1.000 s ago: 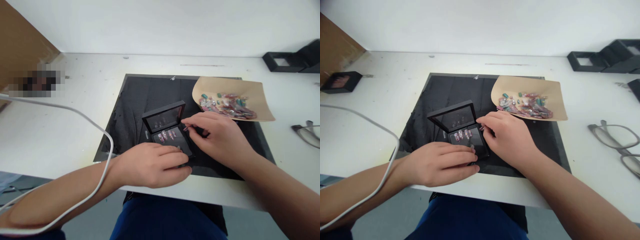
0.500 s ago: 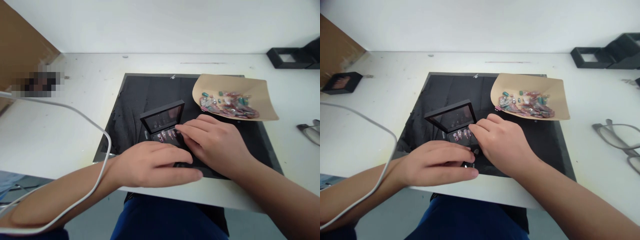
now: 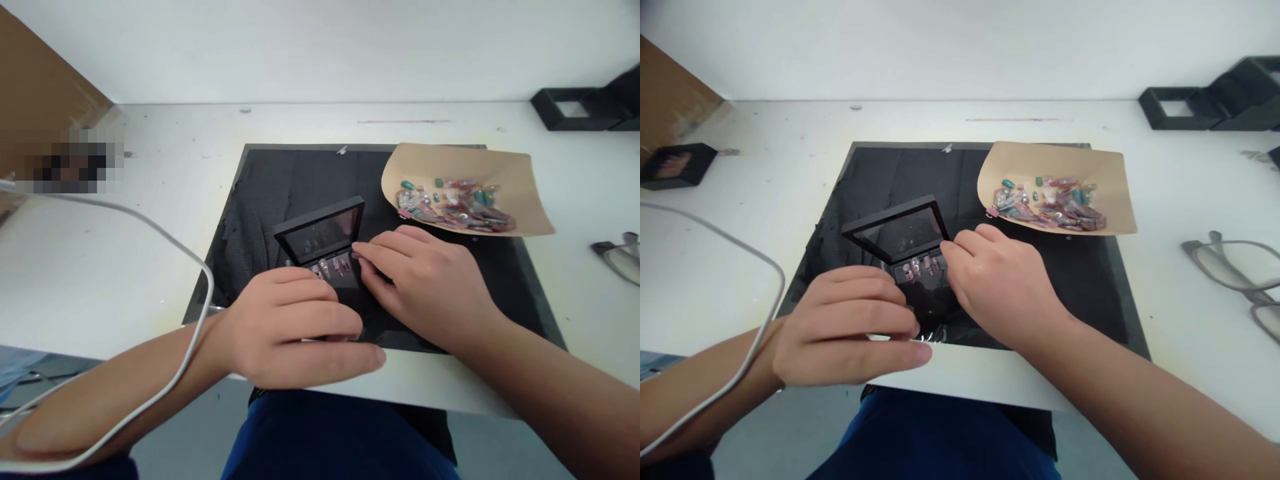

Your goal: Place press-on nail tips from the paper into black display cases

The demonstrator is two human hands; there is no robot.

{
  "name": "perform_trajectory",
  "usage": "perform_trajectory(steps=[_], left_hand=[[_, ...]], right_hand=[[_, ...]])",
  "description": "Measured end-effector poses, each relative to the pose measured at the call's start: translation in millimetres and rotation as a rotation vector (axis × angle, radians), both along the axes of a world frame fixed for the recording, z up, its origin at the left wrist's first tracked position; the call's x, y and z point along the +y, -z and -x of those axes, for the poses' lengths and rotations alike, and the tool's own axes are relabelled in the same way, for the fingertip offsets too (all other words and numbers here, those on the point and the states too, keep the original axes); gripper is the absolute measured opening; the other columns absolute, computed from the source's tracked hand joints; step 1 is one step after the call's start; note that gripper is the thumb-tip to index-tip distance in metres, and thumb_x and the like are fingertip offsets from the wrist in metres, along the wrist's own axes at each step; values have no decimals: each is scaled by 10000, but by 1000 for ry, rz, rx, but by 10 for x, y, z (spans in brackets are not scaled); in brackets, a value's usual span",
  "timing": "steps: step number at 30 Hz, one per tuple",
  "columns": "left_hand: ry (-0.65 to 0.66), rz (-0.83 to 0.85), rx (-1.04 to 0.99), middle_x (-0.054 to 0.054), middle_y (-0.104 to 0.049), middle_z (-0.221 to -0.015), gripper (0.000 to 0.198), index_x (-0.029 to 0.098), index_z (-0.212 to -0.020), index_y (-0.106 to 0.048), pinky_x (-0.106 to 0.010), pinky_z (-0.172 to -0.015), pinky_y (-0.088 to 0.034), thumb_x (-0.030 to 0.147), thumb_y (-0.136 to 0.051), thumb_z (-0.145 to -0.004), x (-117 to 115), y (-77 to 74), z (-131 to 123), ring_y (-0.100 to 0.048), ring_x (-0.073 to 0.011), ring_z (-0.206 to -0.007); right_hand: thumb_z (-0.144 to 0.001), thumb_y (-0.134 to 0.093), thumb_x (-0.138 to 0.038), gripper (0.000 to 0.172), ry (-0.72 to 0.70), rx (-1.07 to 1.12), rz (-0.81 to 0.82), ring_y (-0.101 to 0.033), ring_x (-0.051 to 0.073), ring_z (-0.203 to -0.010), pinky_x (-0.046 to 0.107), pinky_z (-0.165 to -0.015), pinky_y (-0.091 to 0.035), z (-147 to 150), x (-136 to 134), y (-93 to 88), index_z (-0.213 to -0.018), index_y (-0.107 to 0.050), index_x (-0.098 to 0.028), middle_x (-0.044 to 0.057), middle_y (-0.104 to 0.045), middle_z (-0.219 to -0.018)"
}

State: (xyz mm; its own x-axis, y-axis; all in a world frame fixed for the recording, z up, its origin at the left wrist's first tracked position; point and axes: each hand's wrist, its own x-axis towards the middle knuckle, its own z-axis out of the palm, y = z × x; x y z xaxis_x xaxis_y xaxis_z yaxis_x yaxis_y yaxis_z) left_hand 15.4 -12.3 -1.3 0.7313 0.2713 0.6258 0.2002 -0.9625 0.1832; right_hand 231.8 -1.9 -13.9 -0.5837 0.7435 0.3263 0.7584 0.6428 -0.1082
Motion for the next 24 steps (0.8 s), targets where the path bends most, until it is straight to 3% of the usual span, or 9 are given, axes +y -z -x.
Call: perform_trajectory(steps=[5,11,15,20,24], left_hand=[[13,-30,18,29,-741,-780,83,241,-958,-732,-284,-650,-565,229,-715,-878,-2,9,25,-637,-110,-627],[118,30,40,25,-749,-794,99,221,-942,-744,-299,-595,-546,223,-683,-865,1,25,7,-608,-123,-598],[190,60,110,20,-708,-694,160,211,-922,-743,-319,-551,-510,238,-605,-847,-23,72,5,-571,-143,-560],[175,111,176,22,-676,-666,138,204,-875,-724,-326,-549,-486,221,-593,-834,-32,86,0,-540,-143,-553],[181,118,200,20,-666,-663,135,203,-867,-712,-322,-557,-483,229,-580,-853,-33,84,-6,-548,-141,-557]], right_hand=[[-932,-578,-170,213,-3,-12,-2,-630,223,-818,349,-599,-409,20,15,20,-1036,-764,-173,48,-765,-905],[-943,-573,-187,203,-68,-51,-12,-596,213,-767,349,-557,-350,29,-17,9,-982,-772,-175,39,-723,-839],[-939,-563,-191,209,-117,-112,-25,-565,205,-723,364,-546,-320,23,-31,1,-967,-766,-150,58,-704,-848],[-953,-557,-204,210,-58,-86,-11,-585,205,-758,362,-550,-313,32,-32,10,-987,-759,-161,47,-707,-836],[-982,-537,-281,265,31,-41,31,-600,200,-769,350,-549,-301,49,-37,11,-820,-722,-184,37,-683,-783]])
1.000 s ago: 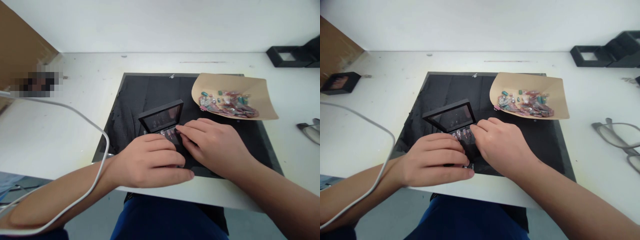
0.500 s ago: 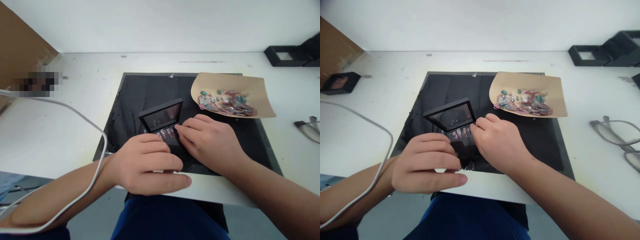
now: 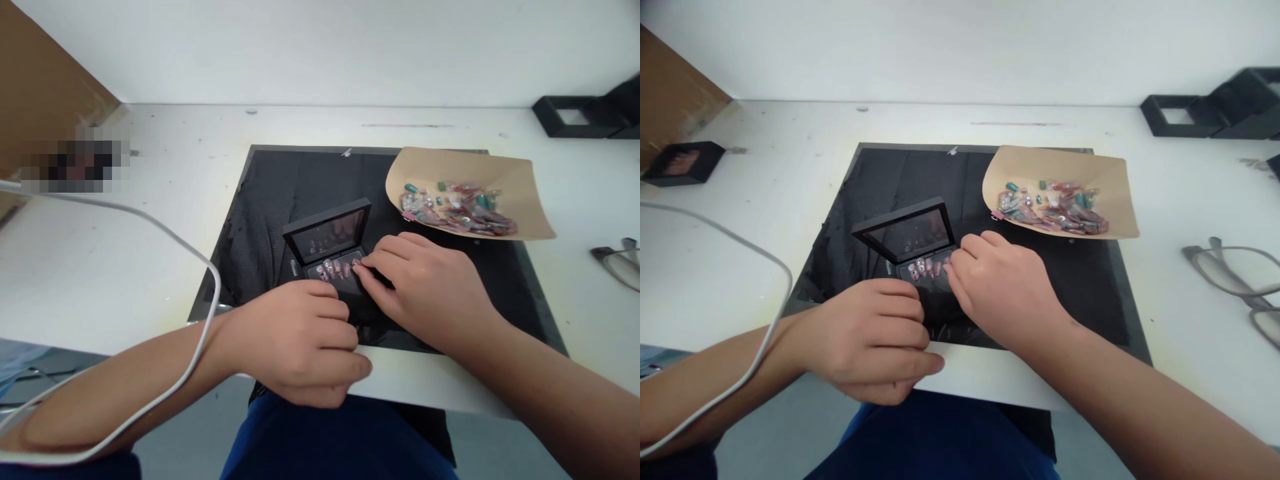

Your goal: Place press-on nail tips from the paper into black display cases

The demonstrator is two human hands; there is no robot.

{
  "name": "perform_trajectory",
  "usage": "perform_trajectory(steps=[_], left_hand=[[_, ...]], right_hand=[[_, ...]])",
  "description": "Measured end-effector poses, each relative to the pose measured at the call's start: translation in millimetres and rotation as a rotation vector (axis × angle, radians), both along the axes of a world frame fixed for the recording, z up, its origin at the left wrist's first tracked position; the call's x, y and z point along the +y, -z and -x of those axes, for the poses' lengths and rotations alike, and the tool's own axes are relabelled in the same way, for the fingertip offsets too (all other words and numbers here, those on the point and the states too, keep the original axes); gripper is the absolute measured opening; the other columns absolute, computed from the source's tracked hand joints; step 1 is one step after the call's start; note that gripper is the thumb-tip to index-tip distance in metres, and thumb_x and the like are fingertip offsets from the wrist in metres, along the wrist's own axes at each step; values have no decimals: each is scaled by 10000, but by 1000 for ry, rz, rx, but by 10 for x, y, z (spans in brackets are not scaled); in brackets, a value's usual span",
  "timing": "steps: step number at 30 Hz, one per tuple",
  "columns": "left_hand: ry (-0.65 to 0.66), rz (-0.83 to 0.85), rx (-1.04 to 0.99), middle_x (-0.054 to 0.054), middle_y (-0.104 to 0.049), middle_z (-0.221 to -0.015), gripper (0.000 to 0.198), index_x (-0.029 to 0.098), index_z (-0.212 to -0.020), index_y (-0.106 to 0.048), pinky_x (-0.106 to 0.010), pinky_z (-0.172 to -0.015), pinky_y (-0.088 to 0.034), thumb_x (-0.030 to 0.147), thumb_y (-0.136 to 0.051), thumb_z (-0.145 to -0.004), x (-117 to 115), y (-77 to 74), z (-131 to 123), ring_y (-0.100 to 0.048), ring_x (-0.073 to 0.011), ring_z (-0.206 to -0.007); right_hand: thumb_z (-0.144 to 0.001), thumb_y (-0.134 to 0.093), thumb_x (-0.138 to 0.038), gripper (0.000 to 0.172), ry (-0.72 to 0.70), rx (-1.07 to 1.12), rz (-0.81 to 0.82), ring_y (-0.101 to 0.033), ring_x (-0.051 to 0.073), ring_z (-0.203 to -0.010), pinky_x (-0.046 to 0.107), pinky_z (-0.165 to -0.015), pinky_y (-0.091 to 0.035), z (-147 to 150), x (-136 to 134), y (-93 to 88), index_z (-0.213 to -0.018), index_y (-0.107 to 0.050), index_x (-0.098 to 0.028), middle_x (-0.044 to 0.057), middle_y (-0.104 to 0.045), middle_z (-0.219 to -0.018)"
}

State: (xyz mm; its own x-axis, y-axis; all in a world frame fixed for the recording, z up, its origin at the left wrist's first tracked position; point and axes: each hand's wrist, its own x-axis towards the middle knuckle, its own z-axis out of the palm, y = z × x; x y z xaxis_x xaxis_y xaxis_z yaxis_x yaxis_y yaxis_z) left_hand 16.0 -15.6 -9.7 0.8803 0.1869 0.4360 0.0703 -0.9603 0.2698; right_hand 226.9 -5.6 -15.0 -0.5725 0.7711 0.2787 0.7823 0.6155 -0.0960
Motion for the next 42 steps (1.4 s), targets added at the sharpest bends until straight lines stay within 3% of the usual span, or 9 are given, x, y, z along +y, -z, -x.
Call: perform_trajectory(steps=[5,10,13,16,30,37,42], left_hand=[[-1,7,15,15,-668,-676,133,196,-877,-706,-324,-574,-490,237,-580,-869,0,18,6,-560,-144,-565],[2,12,23,15,-666,-677,128,188,-908,-707,-329,-574,-477,227,-596,-860,3,16,10,-558,-149,-566],[-8,21,27,21,-655,-659,108,202,-851,-693,-321,-576,-469,225,-589,-856,0,10,6,-548,-141,-556],[-15,22,30,24,-650,-647,108,211,-802,-679,-313,-586,-466,224,-584,-851,-4,13,4,-538,-134,-553],[-21,18,44,24,-656,-657,125,200,-832,-701,-325,-583,-474,240,-591,-879,4,25,0,-540,-143,-562],[-18,18,47,19,-685,-677,140,193,-870,-710,-320,-616,-496,242,-583,-906,-3,20,-2,-594,-143,-588],[-9,6,58,17,-690,-688,147,182,-929,-710,-320,-635,-503,259,-584,-928,-3,19,-2,-617,-141,-606]], right_hand=[[-969,-560,-326,272,84,93,99,-628,189,-790,323,-561,-304,25,16,12,-762,-673,-192,22,-674,-764],[-956,-573,-354,298,110,247,246,-578,147,-665,299,-589,-350,19,51,0,-724,-670,-195,-3,-623,-671],[-949,-575,-305,194,-1,281,241,-603,153,-709,290,-632,-402,-9,62,-8,-939,-742,-208,7,-672,-745],[-947,-575,-269,233,-106,246,245,-642,164,-779,284,-659,-433,-31,68,15,-1099,-747,-230,25,-720,-851],[-986,-576,-336,222,-148,172,216,-663,170,-803,287,-642,-409,-36,136,99,-1006,-767,-225,6,-712,-828],[-1028,-485,-272,234,-197,189,176,-686,184,-856,304,-692,-436,-1,165,159,-997,-697,-177,29,-751,-938],[-1012,-519,-251,144,-164,423,204,-654,162,-843,292,-721,-460,23,169,158,-976,-644,-188,23,-722,-927]])
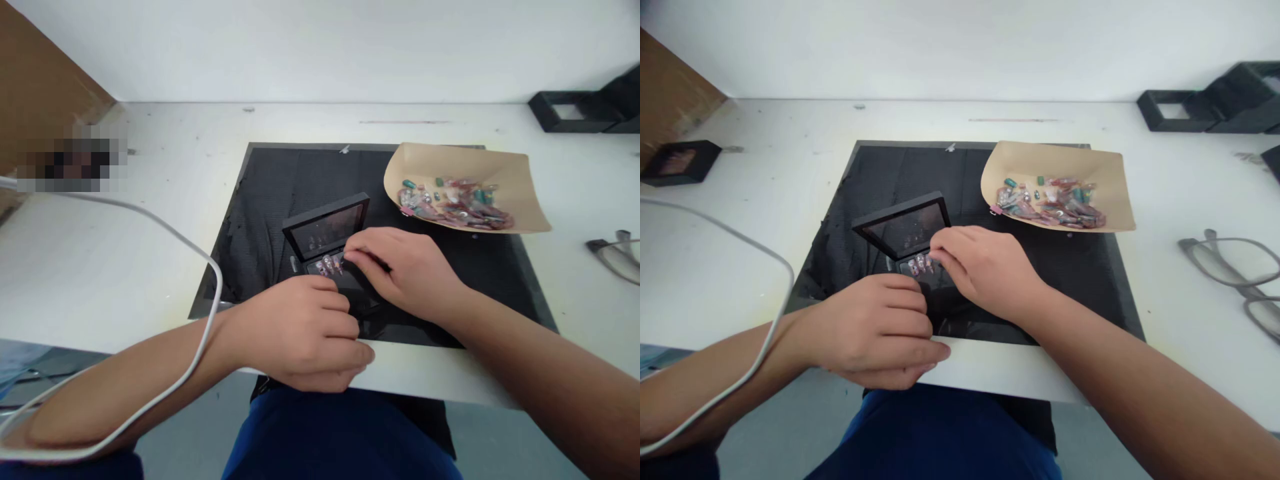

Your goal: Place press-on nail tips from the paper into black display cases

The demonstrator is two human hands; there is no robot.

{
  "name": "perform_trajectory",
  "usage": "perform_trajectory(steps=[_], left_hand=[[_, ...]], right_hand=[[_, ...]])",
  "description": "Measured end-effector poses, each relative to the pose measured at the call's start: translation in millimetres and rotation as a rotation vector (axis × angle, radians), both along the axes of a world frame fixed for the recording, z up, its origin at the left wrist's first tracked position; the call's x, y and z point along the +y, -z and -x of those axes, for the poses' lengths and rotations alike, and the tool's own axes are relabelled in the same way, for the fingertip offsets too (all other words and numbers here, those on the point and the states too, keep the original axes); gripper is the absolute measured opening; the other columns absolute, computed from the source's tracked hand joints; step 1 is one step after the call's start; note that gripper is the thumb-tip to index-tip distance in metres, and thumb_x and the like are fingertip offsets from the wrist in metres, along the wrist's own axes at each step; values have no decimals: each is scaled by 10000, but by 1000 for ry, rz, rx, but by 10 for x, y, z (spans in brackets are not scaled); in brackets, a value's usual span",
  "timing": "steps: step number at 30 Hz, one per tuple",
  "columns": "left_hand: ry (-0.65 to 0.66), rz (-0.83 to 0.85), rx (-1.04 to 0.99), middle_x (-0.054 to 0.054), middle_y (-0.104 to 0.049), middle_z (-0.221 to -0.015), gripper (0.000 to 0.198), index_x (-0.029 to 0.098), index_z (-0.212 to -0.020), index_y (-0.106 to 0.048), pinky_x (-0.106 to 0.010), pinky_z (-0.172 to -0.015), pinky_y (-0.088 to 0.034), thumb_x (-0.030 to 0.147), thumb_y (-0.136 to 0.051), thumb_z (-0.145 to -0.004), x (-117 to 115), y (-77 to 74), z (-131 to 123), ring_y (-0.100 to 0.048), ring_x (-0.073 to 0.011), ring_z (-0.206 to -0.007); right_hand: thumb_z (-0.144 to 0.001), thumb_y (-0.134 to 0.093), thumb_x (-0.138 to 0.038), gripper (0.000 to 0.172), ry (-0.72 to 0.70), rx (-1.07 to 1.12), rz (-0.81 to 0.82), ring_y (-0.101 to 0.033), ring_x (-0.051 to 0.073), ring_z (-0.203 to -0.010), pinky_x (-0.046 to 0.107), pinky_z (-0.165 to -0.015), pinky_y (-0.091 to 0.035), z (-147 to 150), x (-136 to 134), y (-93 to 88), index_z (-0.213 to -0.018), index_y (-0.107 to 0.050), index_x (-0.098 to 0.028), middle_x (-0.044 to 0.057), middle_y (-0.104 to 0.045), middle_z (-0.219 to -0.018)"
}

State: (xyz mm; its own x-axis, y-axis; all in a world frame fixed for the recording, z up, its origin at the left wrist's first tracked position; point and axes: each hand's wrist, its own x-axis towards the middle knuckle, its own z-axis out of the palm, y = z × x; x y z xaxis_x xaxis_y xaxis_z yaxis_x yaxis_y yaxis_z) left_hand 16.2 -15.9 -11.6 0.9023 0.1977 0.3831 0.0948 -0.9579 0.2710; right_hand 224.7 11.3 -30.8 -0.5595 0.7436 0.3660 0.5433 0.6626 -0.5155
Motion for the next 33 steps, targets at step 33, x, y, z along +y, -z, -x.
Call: perform_trajectory(steps=[33], left_hand=[[-38,34,-15,27,-707,-704,128,199,-951,-717,-314,-620,-467,252,-602,-930,58,36,32,-630,-122,-626]], right_hand=[[-903,-646,-344,208,228,163,566,-370,79,-477,239,-426,-244,-73,2,-112,-768,-712,-199,-49,-497,-537]])
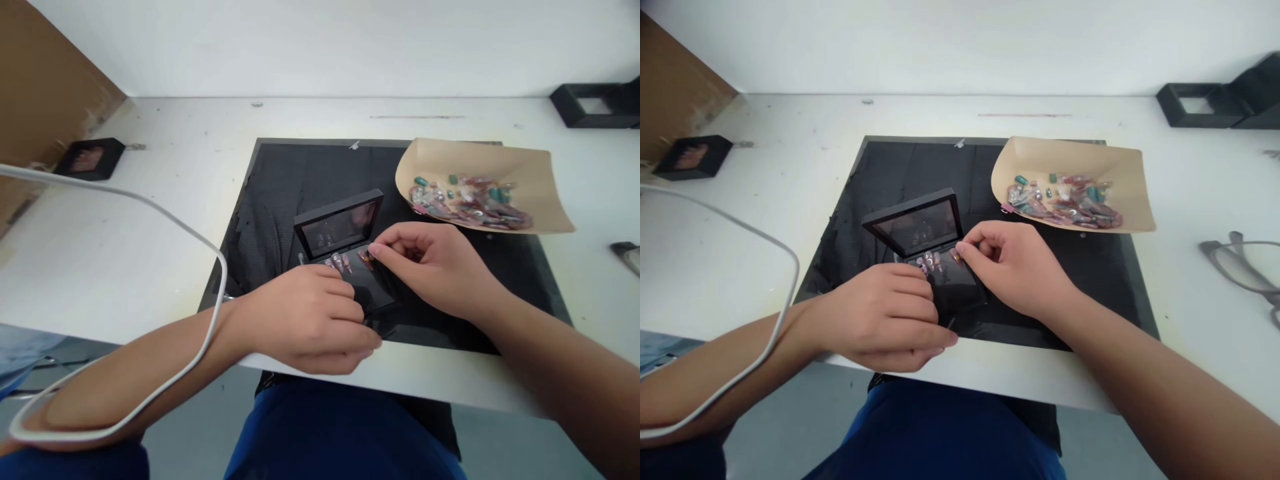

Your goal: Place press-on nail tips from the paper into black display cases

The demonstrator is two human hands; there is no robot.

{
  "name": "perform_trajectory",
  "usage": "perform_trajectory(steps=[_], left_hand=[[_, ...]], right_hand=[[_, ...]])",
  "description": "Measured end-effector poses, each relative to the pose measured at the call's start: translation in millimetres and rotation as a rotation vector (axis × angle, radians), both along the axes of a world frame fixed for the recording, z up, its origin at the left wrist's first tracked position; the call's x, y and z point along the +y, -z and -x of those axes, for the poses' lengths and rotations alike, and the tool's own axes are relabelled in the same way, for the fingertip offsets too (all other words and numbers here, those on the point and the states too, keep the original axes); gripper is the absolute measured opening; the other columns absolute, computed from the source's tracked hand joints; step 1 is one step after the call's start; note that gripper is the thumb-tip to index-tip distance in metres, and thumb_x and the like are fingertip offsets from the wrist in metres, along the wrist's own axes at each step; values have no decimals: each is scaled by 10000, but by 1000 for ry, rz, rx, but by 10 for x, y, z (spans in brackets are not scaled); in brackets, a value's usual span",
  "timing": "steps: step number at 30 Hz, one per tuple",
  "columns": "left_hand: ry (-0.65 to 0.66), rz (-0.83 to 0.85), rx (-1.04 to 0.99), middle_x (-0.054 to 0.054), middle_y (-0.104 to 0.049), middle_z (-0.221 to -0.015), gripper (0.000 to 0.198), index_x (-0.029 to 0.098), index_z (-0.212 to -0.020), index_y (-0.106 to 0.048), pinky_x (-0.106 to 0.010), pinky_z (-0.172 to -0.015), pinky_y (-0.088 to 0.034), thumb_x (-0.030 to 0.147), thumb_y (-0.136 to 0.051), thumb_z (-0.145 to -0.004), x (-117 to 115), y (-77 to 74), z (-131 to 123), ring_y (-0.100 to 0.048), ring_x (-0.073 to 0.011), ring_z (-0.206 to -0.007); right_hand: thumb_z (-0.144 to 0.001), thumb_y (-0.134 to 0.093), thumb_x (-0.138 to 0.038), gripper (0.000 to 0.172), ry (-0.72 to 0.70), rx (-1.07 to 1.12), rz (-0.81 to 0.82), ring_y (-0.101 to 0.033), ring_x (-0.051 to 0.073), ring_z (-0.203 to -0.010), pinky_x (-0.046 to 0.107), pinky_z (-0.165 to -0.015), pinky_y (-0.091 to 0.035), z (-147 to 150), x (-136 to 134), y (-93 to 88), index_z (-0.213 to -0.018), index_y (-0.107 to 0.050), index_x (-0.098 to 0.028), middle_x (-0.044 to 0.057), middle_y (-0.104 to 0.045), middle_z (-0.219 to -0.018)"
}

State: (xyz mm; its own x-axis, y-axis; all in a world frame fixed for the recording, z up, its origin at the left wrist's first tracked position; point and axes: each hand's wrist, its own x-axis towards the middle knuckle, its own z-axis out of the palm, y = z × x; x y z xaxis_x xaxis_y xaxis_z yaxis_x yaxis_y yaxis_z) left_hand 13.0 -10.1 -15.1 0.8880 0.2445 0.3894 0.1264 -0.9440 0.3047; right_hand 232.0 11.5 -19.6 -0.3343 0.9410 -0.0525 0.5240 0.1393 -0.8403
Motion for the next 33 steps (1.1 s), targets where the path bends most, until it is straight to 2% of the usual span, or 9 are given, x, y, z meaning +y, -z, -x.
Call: perform_trajectory(steps=[8,12,15,19,22,25,28,33], left_hand=[[-2,-1,14,27,-699,-703,132,204,-942,-721,-313,-624,-472,270,-607,-929,-5,-6,2,-625,-128,-634],[0,6,18,26,-697,-702,139,197,-953,-724,-319,-623,-469,269,-608,-933,-2,-7,4,-622,-132,-628],[-2,22,14,26,-696,-704,137,192,-962,-725,-324,-616,-464,252,-607,-930,12,0,6,-622,-135,-633],[-6,35,12,24,-706,-713,143,197,-975,-720,-319,-623,-470,244,-590,-941,28,8,14,-627,-127,-647],[3,37,26,18,-712,-717,146,197,-982,-716,-310,-633,-476,248,-583,-947,25,5,20,-633,-124,-654],[-2,31,40,16,-714,-723,147,197,-988,-715,-308,-639,-478,254,-586,-947,18,-3,24,-634,-126,-658],[-8,17,39,15,-706,-716,155,198,-976,-719,-307,-641,-480,265,-582,-950,16,-11,24,-630,-128,-659],[-9,10,39,22,-691,-699,163,195,-955,-729,-322,-620,-476,266,-582,-946,1,-18,24,-614,-137,-638]], right_hand=[[-901,-641,-377,226,3,-18,32,-387,93,-504,249,-445,-273,-2,-33,32,-769,-710,-207,-48,-495,-543],[-910,-619,-370,217,31,-86,-24,-425,103,-521,261,-472,-300,15,-42,31,-773,-681,-214,-43,-524,-573],[-901,-624,-360,191,39,-191,-84,-412,105,-500,267,-468,-288,29,-51,0,-769,-654,-225,-55,-475,-538],[-897,-628,-388,180,4,-263,-85,-428,113,-488,274,-458,-283,-4,-54,-23,-799,-636,-237,-55,-487,-538],[-903,-625,-369,123,-21,-216,-74,-502,127,-544,274,-487,-329,-54,-41,-5,-902,-661,-252,-43,-558,-610],[-899,-619,-323,122,-89,-167,-58,-519,128,-566,273,-499,-355,-103,-20,-1,-990,-690,-284,-45,-584,-649],[-878,-637,-319,126,-164,-193,-50,-481,123,-526,281,-479,-335,-136,-4,-24,-970,-722,-300,-55,-551,-607],[-853,-675,-329,113,-154,-232,-120,-483,125,-522,294,-491,-329,-132,-3,-58,-933,-751,-304,-51,-559,-595]])
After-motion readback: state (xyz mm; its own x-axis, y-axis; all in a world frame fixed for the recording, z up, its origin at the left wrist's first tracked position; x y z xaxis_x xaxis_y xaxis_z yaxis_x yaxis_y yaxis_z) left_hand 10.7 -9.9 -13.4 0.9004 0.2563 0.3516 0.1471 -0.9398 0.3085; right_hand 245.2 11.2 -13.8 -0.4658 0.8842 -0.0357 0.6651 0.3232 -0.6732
